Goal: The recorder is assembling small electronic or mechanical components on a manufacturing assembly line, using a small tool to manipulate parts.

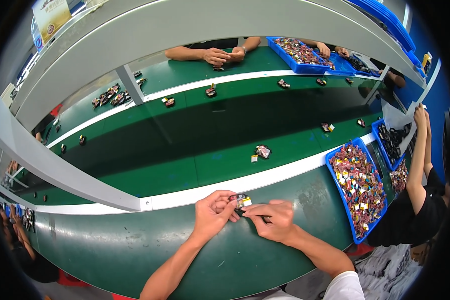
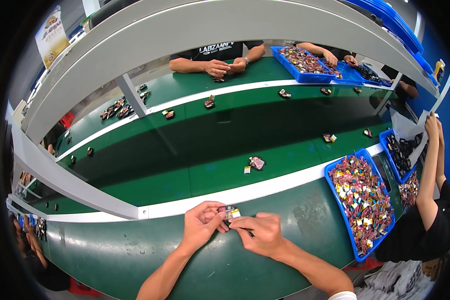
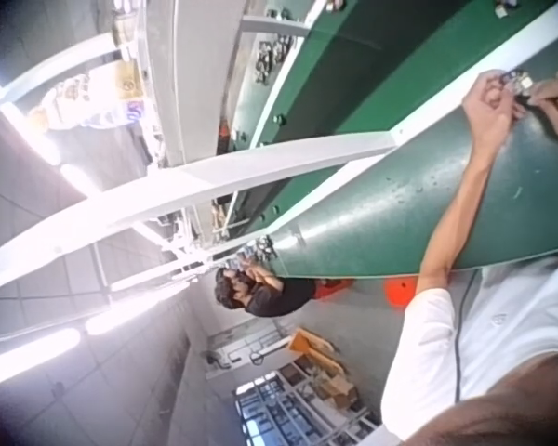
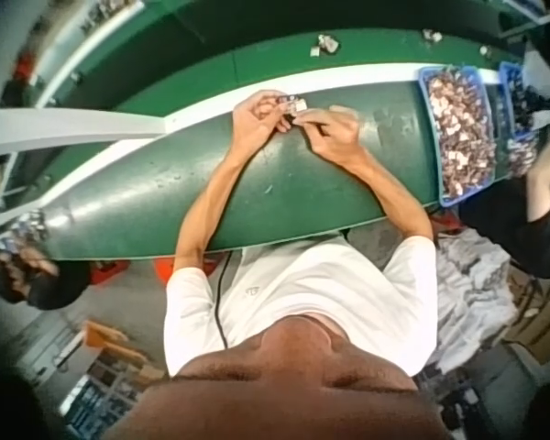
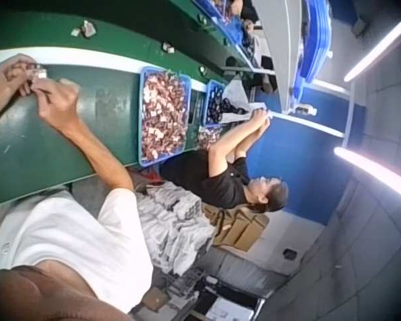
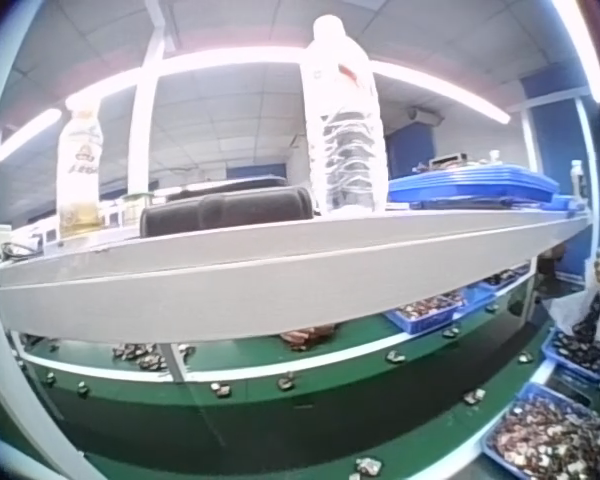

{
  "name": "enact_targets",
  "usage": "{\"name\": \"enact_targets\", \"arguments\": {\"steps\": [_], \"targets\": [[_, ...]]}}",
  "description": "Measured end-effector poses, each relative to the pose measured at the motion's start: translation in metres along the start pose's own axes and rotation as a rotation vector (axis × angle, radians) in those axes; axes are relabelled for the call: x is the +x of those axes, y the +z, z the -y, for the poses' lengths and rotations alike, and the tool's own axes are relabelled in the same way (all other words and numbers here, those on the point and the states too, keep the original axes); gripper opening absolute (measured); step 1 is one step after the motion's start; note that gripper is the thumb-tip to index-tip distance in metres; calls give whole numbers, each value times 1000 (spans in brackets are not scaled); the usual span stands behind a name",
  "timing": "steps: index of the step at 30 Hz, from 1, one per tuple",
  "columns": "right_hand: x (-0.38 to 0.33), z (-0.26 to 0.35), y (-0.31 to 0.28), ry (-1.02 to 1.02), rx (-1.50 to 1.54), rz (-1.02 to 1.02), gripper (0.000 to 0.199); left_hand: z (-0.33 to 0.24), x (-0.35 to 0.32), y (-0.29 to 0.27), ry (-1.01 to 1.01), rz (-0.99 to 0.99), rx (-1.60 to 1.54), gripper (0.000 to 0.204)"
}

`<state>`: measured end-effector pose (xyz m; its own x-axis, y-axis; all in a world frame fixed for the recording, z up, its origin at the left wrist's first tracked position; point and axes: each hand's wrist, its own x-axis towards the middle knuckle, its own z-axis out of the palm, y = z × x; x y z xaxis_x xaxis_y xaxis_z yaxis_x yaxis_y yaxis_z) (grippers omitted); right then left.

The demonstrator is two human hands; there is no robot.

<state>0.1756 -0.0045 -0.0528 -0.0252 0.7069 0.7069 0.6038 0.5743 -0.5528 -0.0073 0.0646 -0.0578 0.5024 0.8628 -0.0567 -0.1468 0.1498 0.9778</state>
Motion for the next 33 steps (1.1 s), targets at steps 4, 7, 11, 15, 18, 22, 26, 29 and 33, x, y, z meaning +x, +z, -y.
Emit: {"name": "enact_targets", "arguments": {"steps": [4,7,11,15,18,22,26,29,33], "targets": [[1,-2,2,-63,-73,21,19,2,5,3,15,-84,60,15],[8,-1,1,-61,-4,-78,18,-3,22,-6,99,-218,103,13],[11,-5,-2,60,41,-236,19,-21,72,-38,198,-452,164,14],[6,-16,1,183,76,-248,20,-30,101,-82,493,-761,1331,22],[3,-20,0,179,51,-245,20,-47,106,-53,581,-710,1286,23],[3,-20,2,171,44,-243,19,-61,123,-1,604,-41,1060,14],[3,-21,-1,178,20,-232,19,-54,149,33,626,200,1160,20],[2,-21,-2,195,3,-191,19,-50,158,36,511,293,1228,21],[3,-23,0,216,35,-214,19,-46,156,36,513,99,1210,20]]}}
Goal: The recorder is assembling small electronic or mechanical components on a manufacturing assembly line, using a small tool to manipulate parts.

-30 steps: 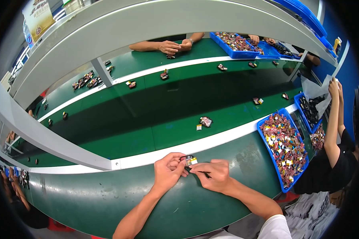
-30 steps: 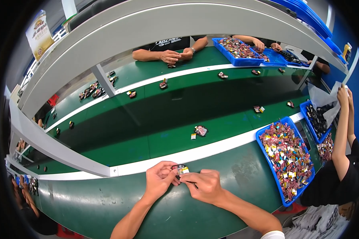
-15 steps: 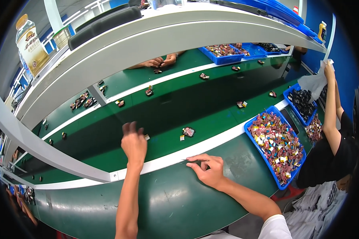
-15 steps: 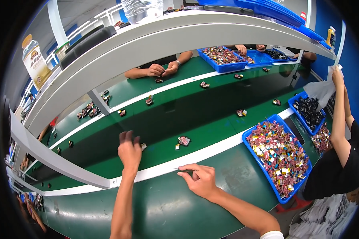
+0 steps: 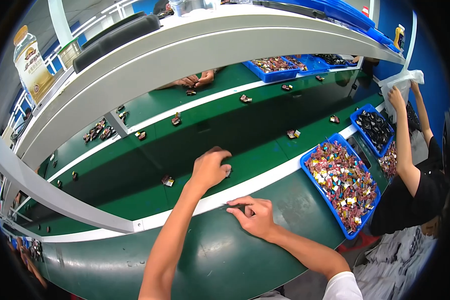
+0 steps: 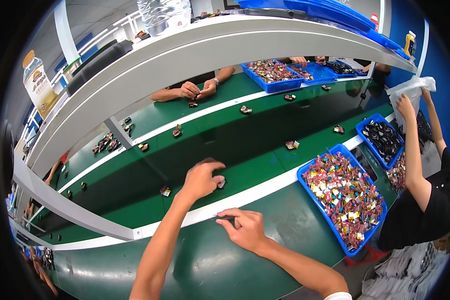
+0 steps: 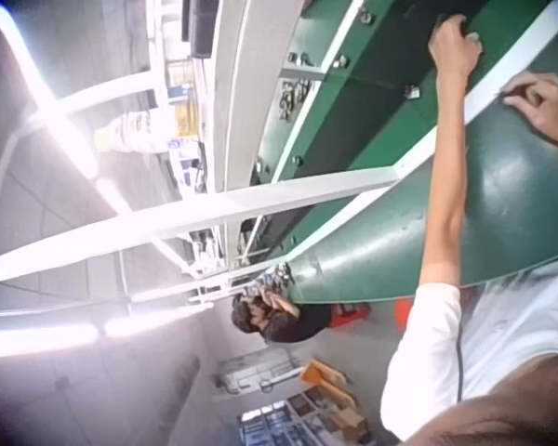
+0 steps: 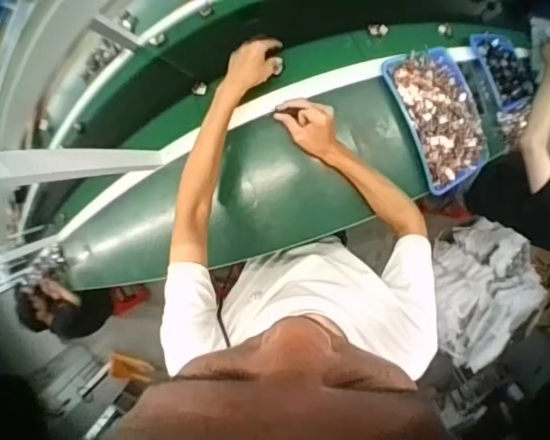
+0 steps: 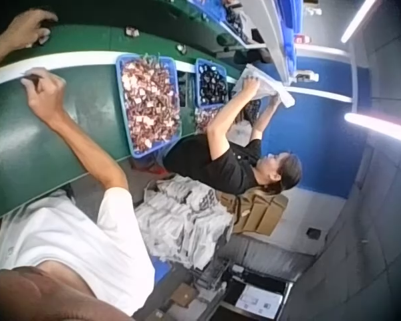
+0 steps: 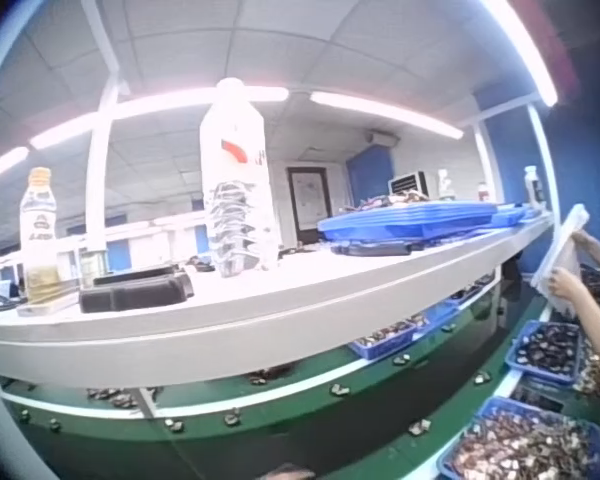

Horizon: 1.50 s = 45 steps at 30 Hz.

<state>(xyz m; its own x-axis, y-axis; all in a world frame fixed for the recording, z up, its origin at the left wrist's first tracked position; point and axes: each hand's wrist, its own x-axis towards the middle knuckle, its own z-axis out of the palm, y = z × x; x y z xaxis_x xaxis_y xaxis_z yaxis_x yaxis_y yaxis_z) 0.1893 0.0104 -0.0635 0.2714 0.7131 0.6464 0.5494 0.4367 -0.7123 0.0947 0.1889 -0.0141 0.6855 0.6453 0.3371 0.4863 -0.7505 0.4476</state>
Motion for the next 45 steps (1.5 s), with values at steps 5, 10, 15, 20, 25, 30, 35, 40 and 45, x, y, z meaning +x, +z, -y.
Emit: {"name": "enact_targets", "arguments": {"steps": [5,10,15,20,25,30,35,40,45], "targets": [[0,-4,-2,-15,-21,-2,18,0,-32,4,-396,-291,126,21],[1,4,1,-26,19,-1,18,-4,-67,7,-541,-85,-239,23],[2,3,-2,-12,1,-4,18,-12,-64,8,-584,-117,-253,20],[0,-1,-3,3,6,5,17,0,-58,9,-588,-171,-219,18],[1,3,-3,25,-3,19,18,31,-49,21,-476,-266,-412,20],[1,3,-2,31,-20,56,18,40,-56,18,-413,-435,-250,18],[1,0,-4,30,1,32,18,17,-49,2,-847,-191,-359,26],[-1,0,-1,24,-6,46,19,31,-45,11,-793,-223,-232,31],[-1,0,-2,16,24,47,17,28,-42,12,-759,-224,-177,31]]}}
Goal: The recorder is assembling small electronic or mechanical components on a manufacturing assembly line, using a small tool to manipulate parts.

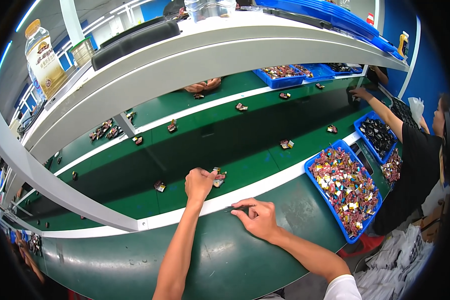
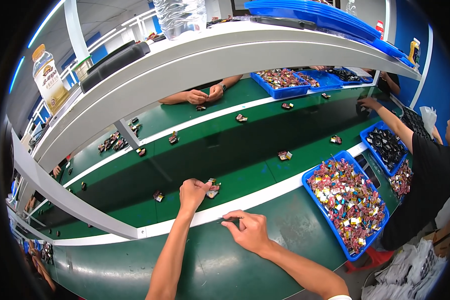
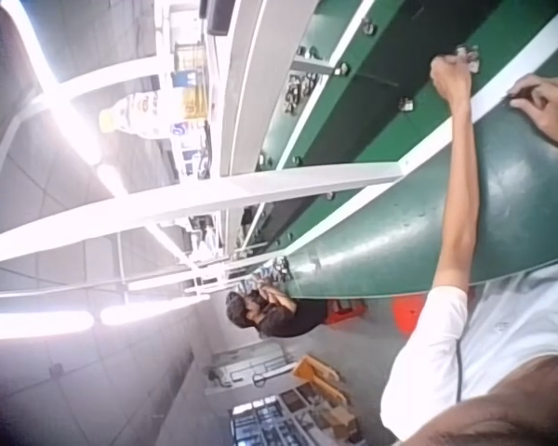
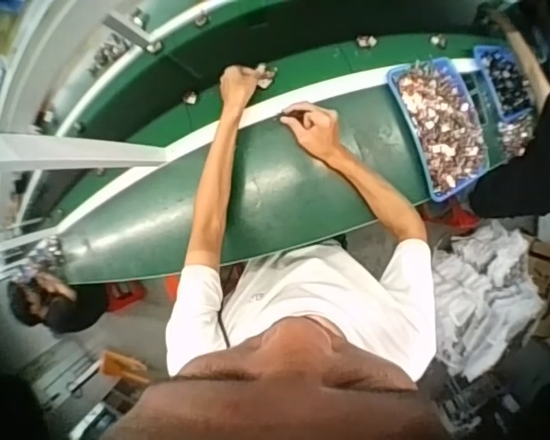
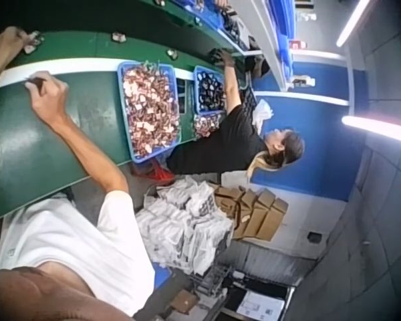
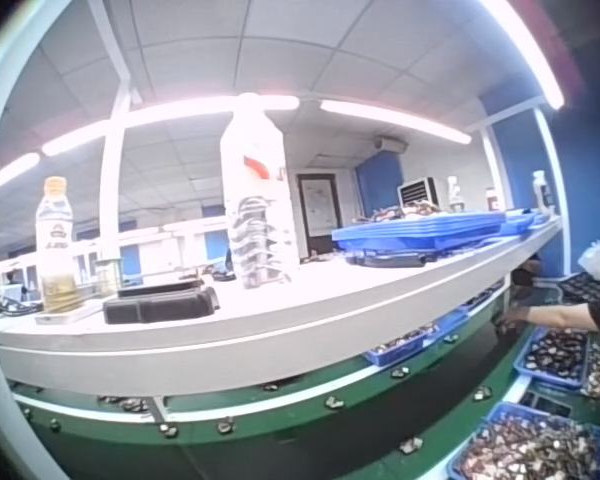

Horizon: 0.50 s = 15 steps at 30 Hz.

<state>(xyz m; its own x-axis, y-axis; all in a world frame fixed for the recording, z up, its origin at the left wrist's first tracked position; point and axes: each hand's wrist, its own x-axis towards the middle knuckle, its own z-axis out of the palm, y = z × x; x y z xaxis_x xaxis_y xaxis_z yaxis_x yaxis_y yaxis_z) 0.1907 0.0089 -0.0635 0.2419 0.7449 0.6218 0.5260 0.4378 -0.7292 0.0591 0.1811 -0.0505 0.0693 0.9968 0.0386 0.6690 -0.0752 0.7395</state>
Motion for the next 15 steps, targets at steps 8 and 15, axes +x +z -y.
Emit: {"name": "enact_targets", "arguments": {"steps": [8,15], "targets": [[1,0,-1,5,-31,3,19,1,0,0,84,68,-81,27],[-2,-7,-1,43,-14,19,18,-2,-7,-14,-12,204,-218,21]]}}
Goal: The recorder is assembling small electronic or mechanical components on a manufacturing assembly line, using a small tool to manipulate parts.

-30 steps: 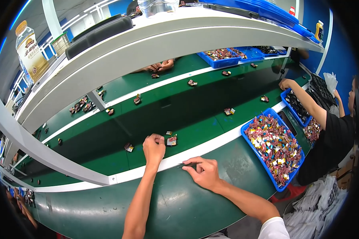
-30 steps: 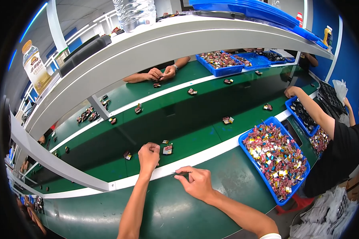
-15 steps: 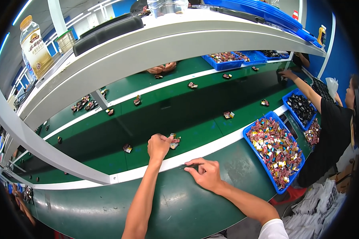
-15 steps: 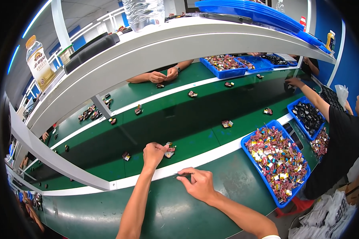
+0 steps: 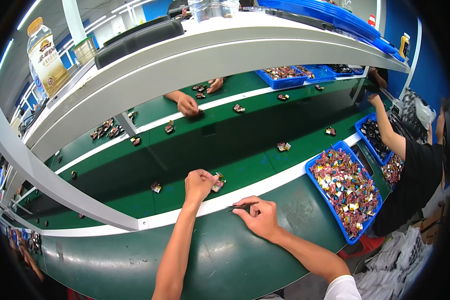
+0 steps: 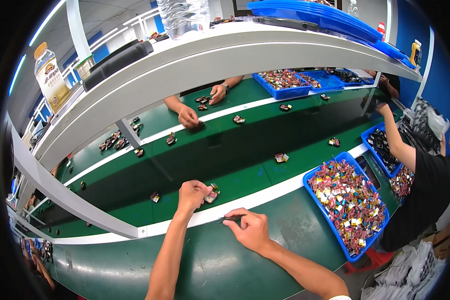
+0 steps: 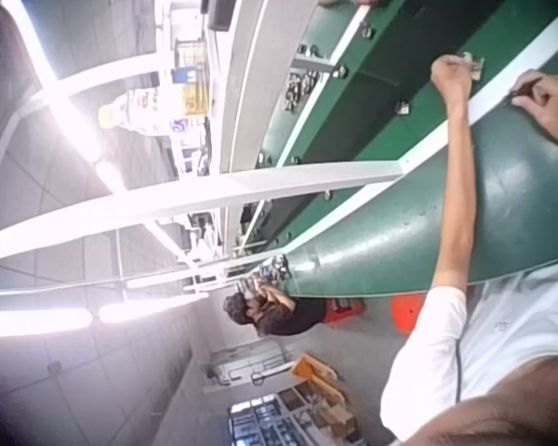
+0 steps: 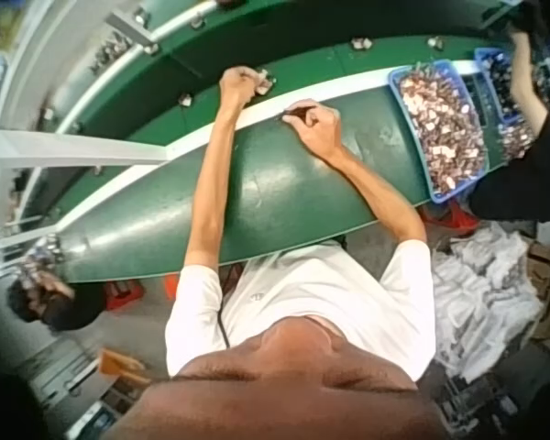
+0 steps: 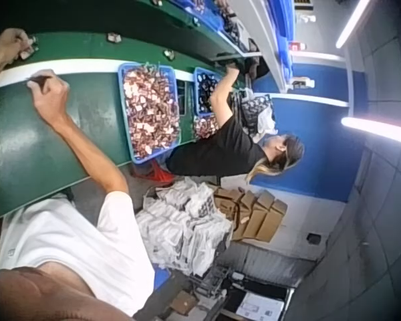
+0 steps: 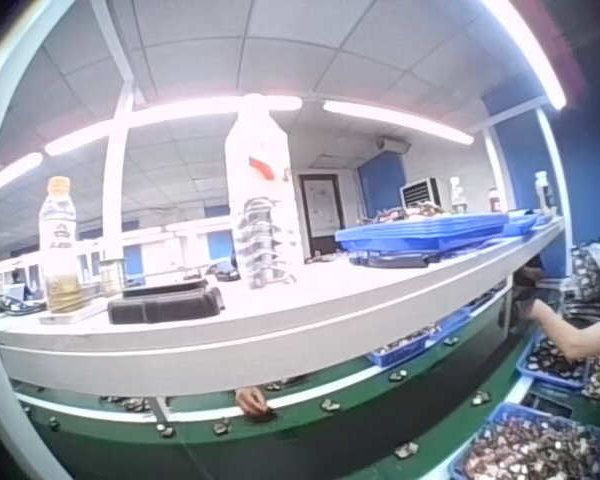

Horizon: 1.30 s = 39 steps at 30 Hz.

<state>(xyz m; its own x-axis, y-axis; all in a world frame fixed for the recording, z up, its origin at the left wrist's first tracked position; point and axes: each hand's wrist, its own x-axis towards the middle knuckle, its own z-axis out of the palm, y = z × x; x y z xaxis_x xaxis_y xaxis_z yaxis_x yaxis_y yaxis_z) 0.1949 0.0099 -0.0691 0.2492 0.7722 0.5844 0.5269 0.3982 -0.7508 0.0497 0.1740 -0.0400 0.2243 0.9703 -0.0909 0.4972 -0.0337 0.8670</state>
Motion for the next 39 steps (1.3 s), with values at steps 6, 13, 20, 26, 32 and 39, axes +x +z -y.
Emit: {"name": "enact_targets", "arguments": {"steps": [6,13,20,26,32,39], "targets": [[18,10,-13,596,648,-21,17,5,-49,-26,-13,92,-281,16],[16,9,-15,428,545,52,14,20,-87,-14,46,112,-345,14],[17,7,-16,426,394,107,16,28,-86,-9,100,97,-418,16],[15,7,-16,463,376,144,17,31,-85,-8,121,130,-376,14],[14,10,-15,494,379,149,16,28,-87,-7,120,162,-404,13],[15,10,-15,500,388,167,16,31,-86,-5,174,155,-380,13]]}}
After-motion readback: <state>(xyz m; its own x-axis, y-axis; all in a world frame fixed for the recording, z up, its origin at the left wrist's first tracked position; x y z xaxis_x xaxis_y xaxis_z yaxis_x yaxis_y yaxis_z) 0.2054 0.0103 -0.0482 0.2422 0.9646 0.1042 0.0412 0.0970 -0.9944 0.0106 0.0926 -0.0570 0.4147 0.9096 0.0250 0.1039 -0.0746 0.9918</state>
